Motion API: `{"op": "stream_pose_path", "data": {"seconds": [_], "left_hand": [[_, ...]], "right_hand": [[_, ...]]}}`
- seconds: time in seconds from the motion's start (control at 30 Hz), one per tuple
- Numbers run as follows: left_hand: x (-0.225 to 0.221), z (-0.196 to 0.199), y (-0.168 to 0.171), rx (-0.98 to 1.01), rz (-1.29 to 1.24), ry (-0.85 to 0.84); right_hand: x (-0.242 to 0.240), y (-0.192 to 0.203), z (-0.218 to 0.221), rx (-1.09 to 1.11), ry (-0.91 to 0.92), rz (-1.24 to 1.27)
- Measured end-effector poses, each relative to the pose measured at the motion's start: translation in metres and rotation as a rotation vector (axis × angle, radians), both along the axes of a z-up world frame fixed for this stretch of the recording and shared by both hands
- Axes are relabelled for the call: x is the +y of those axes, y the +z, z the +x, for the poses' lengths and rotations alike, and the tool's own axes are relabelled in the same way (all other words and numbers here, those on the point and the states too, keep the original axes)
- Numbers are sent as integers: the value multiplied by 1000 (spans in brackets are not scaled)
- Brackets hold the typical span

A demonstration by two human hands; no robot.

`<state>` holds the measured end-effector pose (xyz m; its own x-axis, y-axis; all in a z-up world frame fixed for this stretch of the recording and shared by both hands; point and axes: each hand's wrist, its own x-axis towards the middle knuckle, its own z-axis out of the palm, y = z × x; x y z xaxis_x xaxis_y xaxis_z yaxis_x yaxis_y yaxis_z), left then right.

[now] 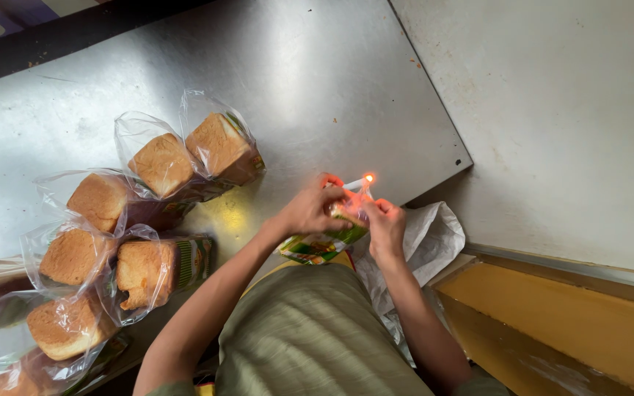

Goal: Placing loaves of bread into plastic bags and sealing the ends by briefly passing them over a candle flame.

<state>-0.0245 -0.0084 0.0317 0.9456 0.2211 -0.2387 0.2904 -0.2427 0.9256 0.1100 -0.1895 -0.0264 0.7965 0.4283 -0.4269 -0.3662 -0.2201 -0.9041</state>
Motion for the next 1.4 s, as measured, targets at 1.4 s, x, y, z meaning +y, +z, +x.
{"op": "stream_pose_path", "data": {"seconds": [1.4], "left_hand": [[11,-147,-13,-412,211,723]], "right_hand": [[258,73,118,-1190,1664,-355]]}}
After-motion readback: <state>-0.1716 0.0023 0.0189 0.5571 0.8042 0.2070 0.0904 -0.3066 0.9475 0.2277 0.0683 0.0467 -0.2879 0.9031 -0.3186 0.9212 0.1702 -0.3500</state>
